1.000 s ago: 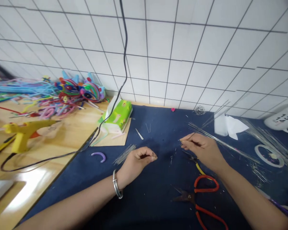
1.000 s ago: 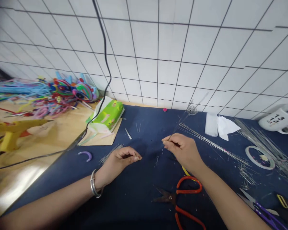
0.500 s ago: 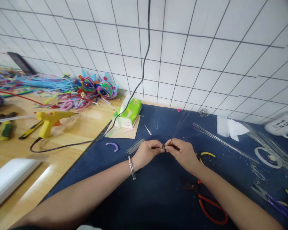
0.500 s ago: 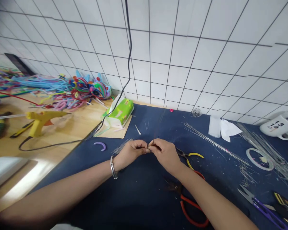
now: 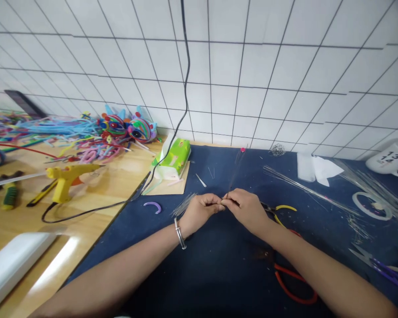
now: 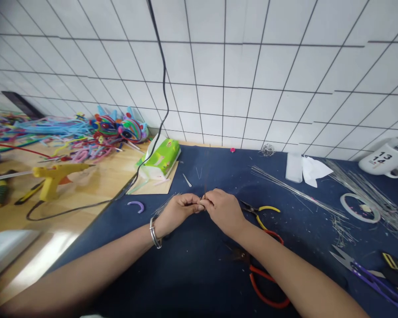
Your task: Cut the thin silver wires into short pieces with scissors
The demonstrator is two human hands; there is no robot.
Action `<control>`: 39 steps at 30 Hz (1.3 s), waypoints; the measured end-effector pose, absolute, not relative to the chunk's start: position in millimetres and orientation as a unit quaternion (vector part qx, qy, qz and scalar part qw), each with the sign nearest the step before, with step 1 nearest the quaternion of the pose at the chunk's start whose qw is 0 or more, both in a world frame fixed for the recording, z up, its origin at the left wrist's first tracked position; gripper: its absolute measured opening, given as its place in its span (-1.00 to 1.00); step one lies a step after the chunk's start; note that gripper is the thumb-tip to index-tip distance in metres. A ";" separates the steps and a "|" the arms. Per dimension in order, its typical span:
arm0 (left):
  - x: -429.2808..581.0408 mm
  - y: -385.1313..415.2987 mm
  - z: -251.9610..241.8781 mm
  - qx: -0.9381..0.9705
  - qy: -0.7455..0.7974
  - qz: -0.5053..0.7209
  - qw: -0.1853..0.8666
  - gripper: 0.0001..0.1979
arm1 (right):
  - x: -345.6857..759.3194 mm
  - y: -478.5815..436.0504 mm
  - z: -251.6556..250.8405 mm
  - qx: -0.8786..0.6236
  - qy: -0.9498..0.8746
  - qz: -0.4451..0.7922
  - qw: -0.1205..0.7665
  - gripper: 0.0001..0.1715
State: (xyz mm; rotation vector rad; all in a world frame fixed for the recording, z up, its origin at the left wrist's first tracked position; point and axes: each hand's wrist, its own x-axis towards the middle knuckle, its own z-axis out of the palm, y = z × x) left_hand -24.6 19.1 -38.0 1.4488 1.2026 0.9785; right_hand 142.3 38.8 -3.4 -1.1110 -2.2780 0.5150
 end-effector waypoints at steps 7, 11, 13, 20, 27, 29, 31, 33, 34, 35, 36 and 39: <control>-23.5 18.6 -35.6 0.610 0.498 0.387 0.480 -0.84 | 144.0 40.3 -0.3 -0.396 -0.858 0.201 0.260 -0.79; -24.0 20.1 -39.0 0.625 0.496 0.373 0.474 -0.81 | 145.2 41.3 -1.3 -0.391 -0.857 0.207 0.263 -0.79; -24.0 20.4 -41.4 0.630 0.495 0.369 0.472 -0.80 | 145.6 41.7 -1.5 -0.388 -0.857 0.212 0.264 -0.80; -22.7 15.8 -40.5 0.657 0.471 0.383 0.447 -0.79 | 143.2 39.7 1.7 -0.392 -0.849 0.229 0.272 -0.83; -20.8 13.2 -37.6 0.654 0.483 0.384 0.437 -0.82 | 143.9 37.6 -2.9 -0.384 -0.841 0.250 0.286 -0.86; -20.7 13.5 -37.6 0.659 0.481 0.379 0.436 -0.81 | 143.9 37.6 -5.1 -0.384 -0.843 0.249 0.284 -0.86; -20.5 13.4 -37.4 0.666 0.477 0.380 0.429 -0.82 | 143.4 37.4 -5.4 -0.384 -0.845 0.244 0.282 -0.85; -20.2 12.8 -36.5 0.672 0.476 0.385 0.417 -0.82 | 143.0 37.3 -2.3 -0.382 -0.848 0.244 0.276 -0.86; -20.2 12.4 -35.6 0.674 0.477 0.388 0.410 -0.82 | 143.4 37.4 0.8 -0.382 -0.849 0.244 0.271 -0.87; -20.2 11.8 -34.2 0.676 0.478 0.391 0.402 -0.83 | 144.3 37.4 4.9 -0.384 -0.850 0.244 0.266 -0.88; -20.4 11.2 -32.4 0.677 0.478 0.393 0.397 -0.84 | 146.2 37.2 9.9 -0.390 -0.849 0.242 0.261 -0.89; -21.2 8.6 -24.5 0.674 0.471 0.399 0.405 -0.86 | 160.1 32.2 26.5 -0.425 -0.847 0.215 0.236 -0.83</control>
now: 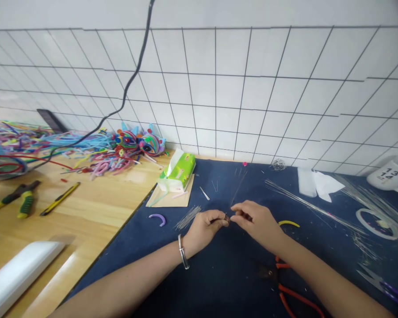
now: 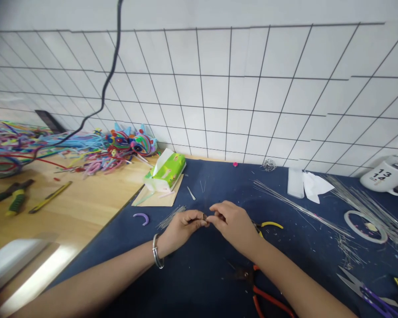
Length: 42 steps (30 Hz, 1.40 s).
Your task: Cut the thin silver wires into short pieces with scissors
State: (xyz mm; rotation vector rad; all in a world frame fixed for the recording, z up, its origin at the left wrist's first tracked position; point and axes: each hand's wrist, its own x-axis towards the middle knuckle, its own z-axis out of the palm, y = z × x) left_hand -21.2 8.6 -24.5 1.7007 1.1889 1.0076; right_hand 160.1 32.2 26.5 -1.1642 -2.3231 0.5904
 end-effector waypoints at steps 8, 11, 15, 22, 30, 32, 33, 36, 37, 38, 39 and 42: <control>-18.4 -2.4 -13.1 0.599 0.411 0.383 0.571 -0.88 | 248.2 -39.5 14.8 -0.452 -0.884 0.114 0.009 -0.58; -16.1 -6.1 -14.7 0.559 0.397 0.366 0.628 -0.88 | 268.8 -66.7 -0.7 -0.456 -0.886 0.076 -0.025 -0.42; -14.1 -10.1 -13.3 0.518 0.388 0.347 0.679 -0.88 | 272.7 -79.7 -2.6 -0.478 -0.876 0.058 -0.036 -0.43; -13.7 -12.9 -8.9 0.509 0.384 0.321 0.700 -0.86 | 263.2 -66.8 1.7 -0.465 -0.881 0.049 -0.072 -0.18; -13.6 -12.8 -11.2 0.520 0.396 0.316 0.687 -0.83 | 262.6 -64.3 1.2 -0.464 -0.880 0.060 -0.080 -0.31; -13.4 -12.6 -10.5 0.522 0.397 0.314 0.686 -0.83 | 268.5 -65.9 5.6 -0.486 -0.865 0.112 -0.056 -0.32; -13.3 -12.5 -10.1 0.523 0.397 0.313 0.686 -0.83 | 271.2 -66.5 8.1 -0.497 -0.854 0.152 -0.036 -0.31; -13.0 -13.0 -9.3 0.526 0.398 0.307 0.687 -0.83 | 272.4 -66.7 15.1 -0.526 -0.788 0.318 0.036 -0.41; -12.7 -13.4 -9.1 0.526 0.399 0.302 0.688 -0.83 | 269.9 -66.1 17.3 -0.534 -0.755 0.378 0.052 -0.46; -12.3 -14.0 -8.9 0.526 0.400 0.297 0.689 -0.83 | 266.0 -65.2 19.8 -0.540 -0.721 0.429 0.065 -0.49; -11.8 -14.6 -8.7 0.525 0.400 0.292 0.692 -0.82 | 261.1 -64.1 22.6 -0.545 -0.689 0.471 0.074 -0.50; -10.2 -16.6 -8.1 0.516 0.397 0.287 0.703 -0.79 | 244.6 -58.8 33.5 -0.541 -0.618 0.566 0.074 -0.49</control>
